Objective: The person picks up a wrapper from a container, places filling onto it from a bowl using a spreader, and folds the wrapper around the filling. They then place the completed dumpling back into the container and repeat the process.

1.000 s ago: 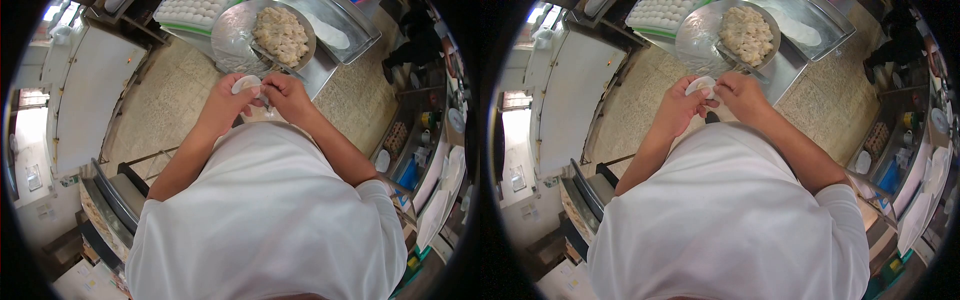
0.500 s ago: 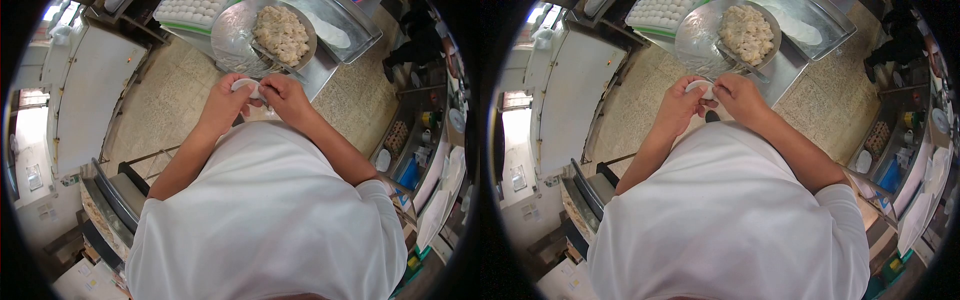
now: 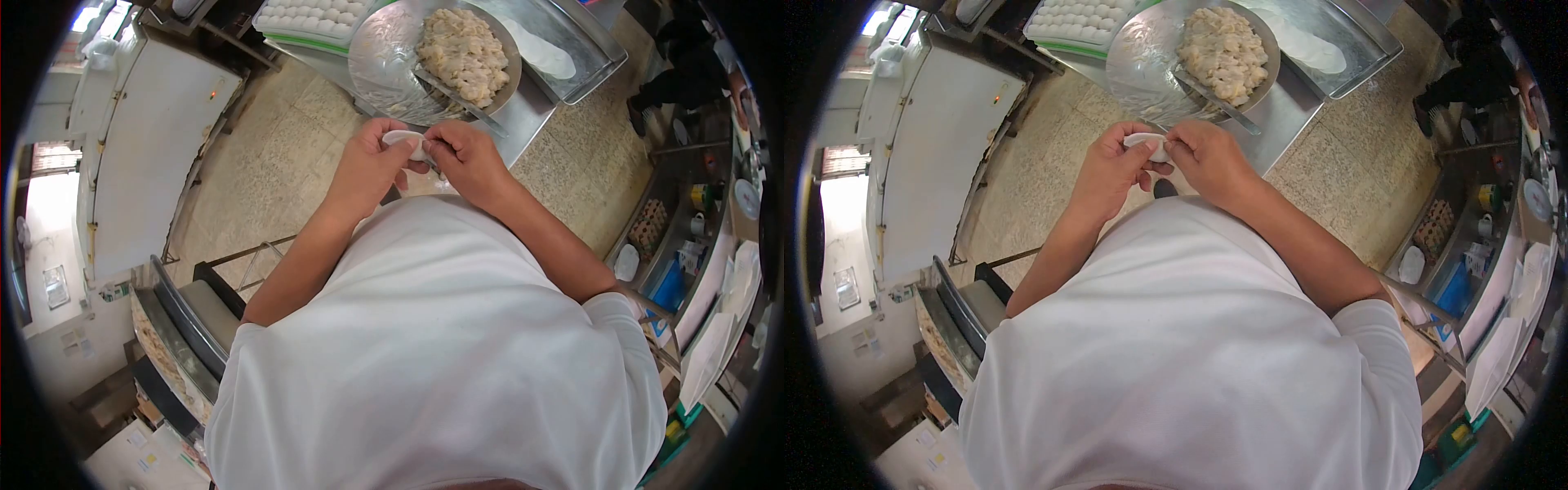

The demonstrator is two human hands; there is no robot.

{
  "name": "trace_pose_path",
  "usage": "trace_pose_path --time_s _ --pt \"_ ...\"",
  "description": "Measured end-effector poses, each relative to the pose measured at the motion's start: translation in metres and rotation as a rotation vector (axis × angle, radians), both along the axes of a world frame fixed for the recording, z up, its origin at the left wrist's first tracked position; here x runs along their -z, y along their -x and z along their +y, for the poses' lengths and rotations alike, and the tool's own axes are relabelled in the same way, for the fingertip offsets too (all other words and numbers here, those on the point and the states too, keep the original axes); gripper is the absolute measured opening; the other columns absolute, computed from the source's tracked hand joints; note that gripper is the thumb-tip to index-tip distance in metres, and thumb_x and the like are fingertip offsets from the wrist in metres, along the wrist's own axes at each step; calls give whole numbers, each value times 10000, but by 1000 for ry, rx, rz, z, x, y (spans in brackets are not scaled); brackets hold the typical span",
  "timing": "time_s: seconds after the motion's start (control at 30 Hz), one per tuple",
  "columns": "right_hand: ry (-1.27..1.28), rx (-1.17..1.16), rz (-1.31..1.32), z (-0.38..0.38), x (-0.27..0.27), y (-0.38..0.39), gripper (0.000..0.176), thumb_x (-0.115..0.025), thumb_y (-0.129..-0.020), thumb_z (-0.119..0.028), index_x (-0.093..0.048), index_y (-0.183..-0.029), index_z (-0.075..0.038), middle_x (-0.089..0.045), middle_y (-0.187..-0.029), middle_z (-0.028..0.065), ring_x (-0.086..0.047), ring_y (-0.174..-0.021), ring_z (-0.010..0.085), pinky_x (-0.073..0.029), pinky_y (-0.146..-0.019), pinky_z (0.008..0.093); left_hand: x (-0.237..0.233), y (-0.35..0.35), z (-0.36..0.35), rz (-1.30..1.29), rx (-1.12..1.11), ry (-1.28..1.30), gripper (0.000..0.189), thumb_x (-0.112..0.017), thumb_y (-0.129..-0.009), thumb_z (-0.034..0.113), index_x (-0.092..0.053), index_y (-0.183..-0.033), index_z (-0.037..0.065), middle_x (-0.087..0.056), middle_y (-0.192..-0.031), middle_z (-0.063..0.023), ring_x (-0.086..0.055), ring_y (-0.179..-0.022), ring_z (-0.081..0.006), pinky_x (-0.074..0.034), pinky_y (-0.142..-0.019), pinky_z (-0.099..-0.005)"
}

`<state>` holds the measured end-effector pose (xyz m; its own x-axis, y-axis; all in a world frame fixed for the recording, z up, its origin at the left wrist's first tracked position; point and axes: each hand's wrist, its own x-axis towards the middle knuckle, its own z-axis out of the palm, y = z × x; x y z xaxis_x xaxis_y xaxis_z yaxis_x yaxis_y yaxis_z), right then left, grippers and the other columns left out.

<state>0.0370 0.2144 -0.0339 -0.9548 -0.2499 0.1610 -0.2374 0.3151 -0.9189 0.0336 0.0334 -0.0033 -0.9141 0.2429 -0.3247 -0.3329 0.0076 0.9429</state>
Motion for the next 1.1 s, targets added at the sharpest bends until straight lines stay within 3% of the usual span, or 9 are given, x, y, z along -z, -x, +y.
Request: trace_pose_path --time_s 0.03,0.37,0.43,0.47,0.57,0.63,0.77,0.83,1.1 --pt "-48 0 60 0 0 0 73 -607 -893 -42 -629 -941 9 -612 -839 118 -595 -745 221 -479 -674 329 2 1 -1 9 12 -10 204 -586 -950 119 -583 -1106 -12 -677 -928 -84 -707 -747 -177 -473 -498 -224" --pt "26 20 89 -4 -9 -3 86 -621 -876 -33 -623 -946 16 -612 -851 118 -598 -763 230 -479 -689 327 -2 2 -5 23 103 84 207 -579 -953 116 -585 -1107 -24 -672 -959 -103 -707 -760 -175 -475 -486 -225" --pt "-18 -28 51 -1 -5 -1 122 -607 -862 -93 -635 -931 4 -619 -875 188 -627 -821 369 -498 -711 404 -3 0 -4 19 83 55 208 -580 -953 118 -587 -1105 -24 -669 -955 -100 -706 -759 -173 -476 -486 -224" --pt "-18 -28 51 -1 -3 -1 122 -607 -862 -93 -635 -931 4 -619 -875 188 -627 -821 369 -498 -711 404 -3 -1 -4 15 62 27 209 -582 -952 120 -590 -1104 -23 -666 -951 -98 -705 -757 -172 -476 -486 -223" --pt "-5 24 59 -1 -1 -2 118 -610 -861 -97 -636 -917 4 -623 -876 185 -631 -820 355 -499 -710 398 0 -2 -2 50 -5 -32 214 -597 -938 132 -595 -1080 -28 -661 -840 -84 -699 -727 -147 -485 -471 -222" --pt "-59 -46 107 0 -1 -4 69 -621 -880 -41 -622 -921 16 -605 -838 110 -586 -754 212 -475 -676 325 0 -3 -3 46 11 12 210 -594 -938 127 -595 -1078 -29 -659 -838 -83 -697 -723 -147 -485 -471 -222" --pt "-39 -18 115 -3 -9 -6 76 -623 -884 -45 -629 -931 15 -604 -834 110 -589 -753 209 -477 -668 323 3 -3 -5 83 52 108 196 -577 -941 111 -597 -1077 -29 -659 -850 -86 -695 -721 -146 -485 -471 -223" --pt "80 15 -74 -4 -14 -7 87 -626 -887 -50 -637 -947 12 -612 -846 114 -597 -756 212 -481 -668 319 1 -3 -5 81 63 109 197 -572 -948 110 -595 -1091 -23 -658 -861 -80 -698 -735 -151 -490 -484 -221" --pt "-51 2 97 -1 -1 -4 102 -630 -881 -57 -641 -956 12 -624 -833 114 -607 -758 215 -480 -668 331 0 -5 -1 101 -3 39 186 -569 -959 119 -598 -1083 -18 -652 -872 -62 -701 -761 -156 -481 -493 -213"
